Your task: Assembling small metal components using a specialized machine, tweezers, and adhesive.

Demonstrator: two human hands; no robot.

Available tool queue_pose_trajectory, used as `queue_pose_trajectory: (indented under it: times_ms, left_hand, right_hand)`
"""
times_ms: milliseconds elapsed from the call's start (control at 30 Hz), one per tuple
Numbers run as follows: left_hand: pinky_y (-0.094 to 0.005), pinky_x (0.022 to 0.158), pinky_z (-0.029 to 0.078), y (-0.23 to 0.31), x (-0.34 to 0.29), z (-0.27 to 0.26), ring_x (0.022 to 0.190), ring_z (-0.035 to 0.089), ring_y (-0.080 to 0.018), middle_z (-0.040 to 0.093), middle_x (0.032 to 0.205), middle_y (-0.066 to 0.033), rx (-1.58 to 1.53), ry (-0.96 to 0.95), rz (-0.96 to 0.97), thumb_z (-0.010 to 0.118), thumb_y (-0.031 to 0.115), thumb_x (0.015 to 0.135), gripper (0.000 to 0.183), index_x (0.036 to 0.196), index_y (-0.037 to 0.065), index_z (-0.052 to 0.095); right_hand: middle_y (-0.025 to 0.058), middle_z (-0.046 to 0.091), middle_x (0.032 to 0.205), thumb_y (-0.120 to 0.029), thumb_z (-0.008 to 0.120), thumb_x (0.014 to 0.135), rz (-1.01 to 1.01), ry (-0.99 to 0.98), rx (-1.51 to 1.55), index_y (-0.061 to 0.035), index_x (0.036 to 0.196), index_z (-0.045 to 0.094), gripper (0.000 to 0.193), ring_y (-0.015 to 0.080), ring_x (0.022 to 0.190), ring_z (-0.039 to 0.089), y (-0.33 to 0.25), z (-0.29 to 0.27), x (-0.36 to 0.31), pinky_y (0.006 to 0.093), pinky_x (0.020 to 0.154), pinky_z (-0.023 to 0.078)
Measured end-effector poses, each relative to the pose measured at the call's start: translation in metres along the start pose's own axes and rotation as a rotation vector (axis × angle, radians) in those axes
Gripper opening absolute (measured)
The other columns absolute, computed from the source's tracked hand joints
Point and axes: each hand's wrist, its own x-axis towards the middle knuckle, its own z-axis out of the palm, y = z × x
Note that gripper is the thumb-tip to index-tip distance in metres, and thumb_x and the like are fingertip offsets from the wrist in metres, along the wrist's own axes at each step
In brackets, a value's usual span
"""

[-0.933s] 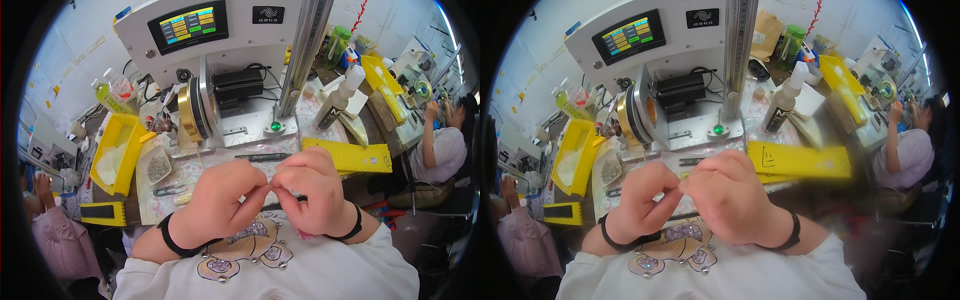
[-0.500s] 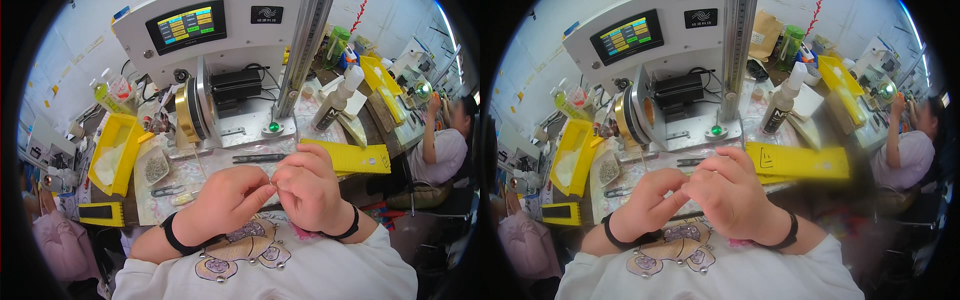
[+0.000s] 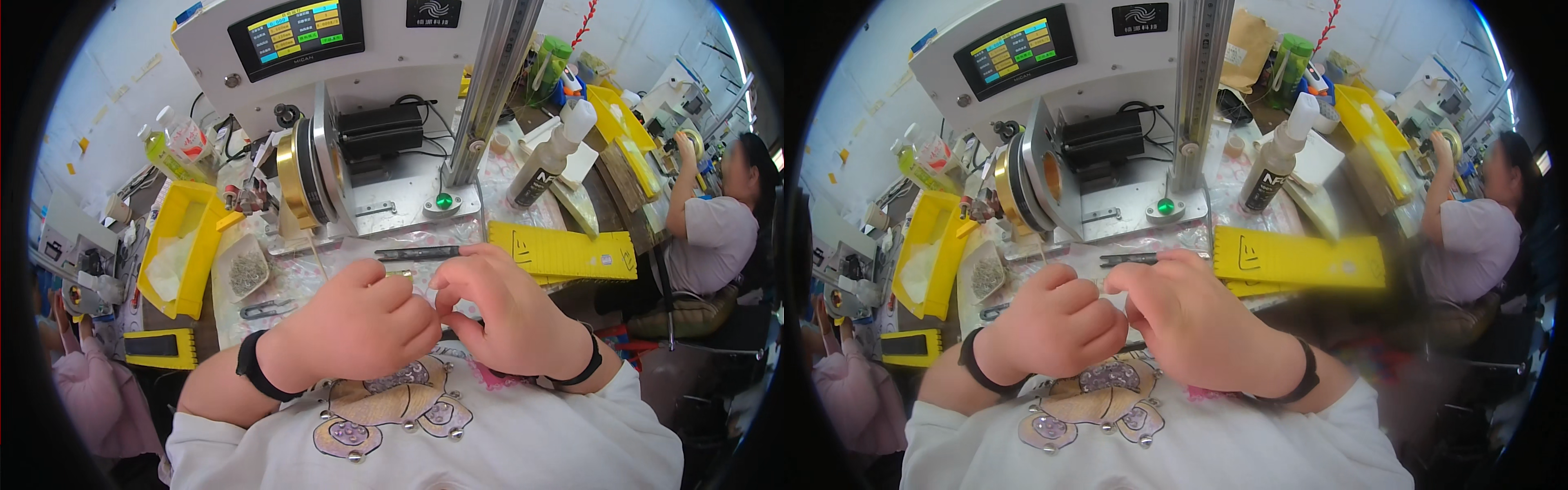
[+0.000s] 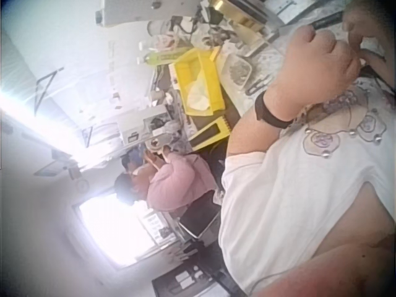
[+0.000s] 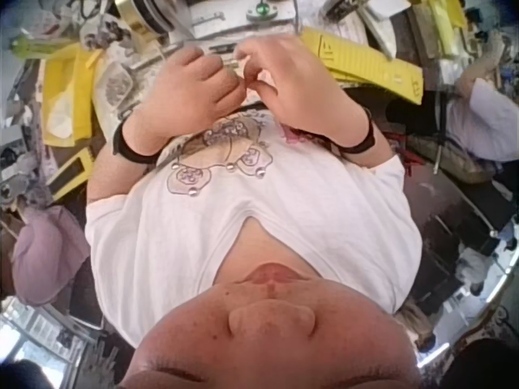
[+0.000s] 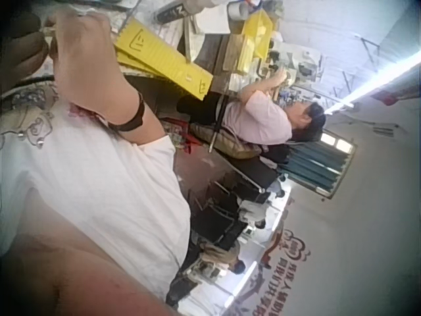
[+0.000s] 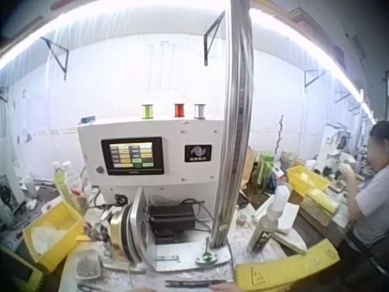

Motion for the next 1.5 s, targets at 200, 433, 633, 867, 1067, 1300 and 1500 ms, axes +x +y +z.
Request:
queue_pose_trajectory:
  times_ms: [200,433,633,867,1067,1300,1500]
  left_hand:
    - [-0.0283,0.055,0.034,-0.005,0.000,0.002,0.064,0.044,-0.0120,0.039,0.064,0.0030,0.215,-0.001,0.252,0.062,0.018,0.060,0.011,0.066,0.014,0.053]
    - [-0.0312,0.055,0.036,-0.008,-0.006,-0.003,0.059,0.047,-0.0158,0.045,0.063,-0.0003,-0.143,0.077,-0.123,0.063,0.008,0.059,0.013,0.069,0.009,0.055]
    - [-0.0320,0.054,0.038,-0.007,-0.012,-0.034,0.058,0.052,-0.0217,0.055,0.066,-0.0049,-0.908,0.217,-0.568,0.063,0.001,0.074,0.006,0.074,0.004,0.058]
    - [-0.0309,0.055,0.040,0.000,-0.014,-0.060,0.061,0.054,-0.0230,0.058,0.069,-0.0080,-1.138,0.234,-0.495,0.062,0.003,0.080,0.004,0.076,0.001,0.060]
    - [-0.0309,0.054,0.039,0.004,-0.015,-0.060,0.060,0.052,-0.0221,0.056,0.068,-0.0068,-1.137,0.272,-0.541,0.062,0.004,0.080,0.008,0.074,0.001,0.057]
    - [-0.0319,0.052,0.037,0.008,-0.010,-0.058,0.057,0.049,-0.0225,0.053,0.065,-0.0058,-1.036,0.286,-0.489,0.061,0.002,0.079,0.007,0.074,0.003,0.057]
    - [-0.0325,0.056,0.038,0.017,-0.007,-0.059,0.060,0.050,-0.0222,0.053,0.068,-0.0044,-0.518,0.299,-0.334,0.064,-0.001,0.069,0.013,0.079,0.004,0.059]
  right_hand:
    - [0.0061,0.062,0.087,0.003,0.062,0.070,0.344,-0.309,0.393,-0.0049,0.117,0.043,0.051,0.0275,0.087,0.060,0.013,-0.002,0.005,0.0380,0.085,0.043]
    - [0.0130,0.057,0.109,-0.002,0.066,0.070,0.231,-0.109,0.382,-0.0078,0.130,0.038,0.066,0.0303,0.102,0.054,0.032,-0.015,0.013,0.0376,0.089,0.042]
    - [0.0100,0.054,0.107,-0.012,0.073,0.065,0.061,0.306,-0.576,-0.0093,0.121,0.050,0.060,0.0305,0.100,0.051,0.091,-0.014,0.046,0.0404,0.086,0.042]
    - [0.0071,0.058,0.079,-0.011,0.066,0.072,-0.043,0.451,-0.756,-0.0080,0.092,0.062,0.021,0.0283,0.074,0.056,0.125,-0.001,0.074,0.0398,0.063,0.045]
    - [0.0111,0.060,0.087,0.002,0.053,0.076,-0.018,0.557,-0.646,-0.0064,0.101,0.061,0.028,0.0316,0.082,0.057,0.129,0.003,0.060,0.0404,0.069,0.046]
    - [0.0147,0.062,0.092,0.005,0.048,0.076,0.152,0.461,-0.614,-0.0053,0.104,0.060,0.032,0.0347,0.087,0.057,0.114,-0.015,0.014,0.0400,0.075,0.047]
    - [0.0102,0.066,0.092,-0.016,0.068,0.076,0.515,-0.926,0.027,-0.0046,0.103,0.063,0.029,0.0253,0.080,0.064,0.011,-0.081,-0.020,0.0329,0.072,0.050]
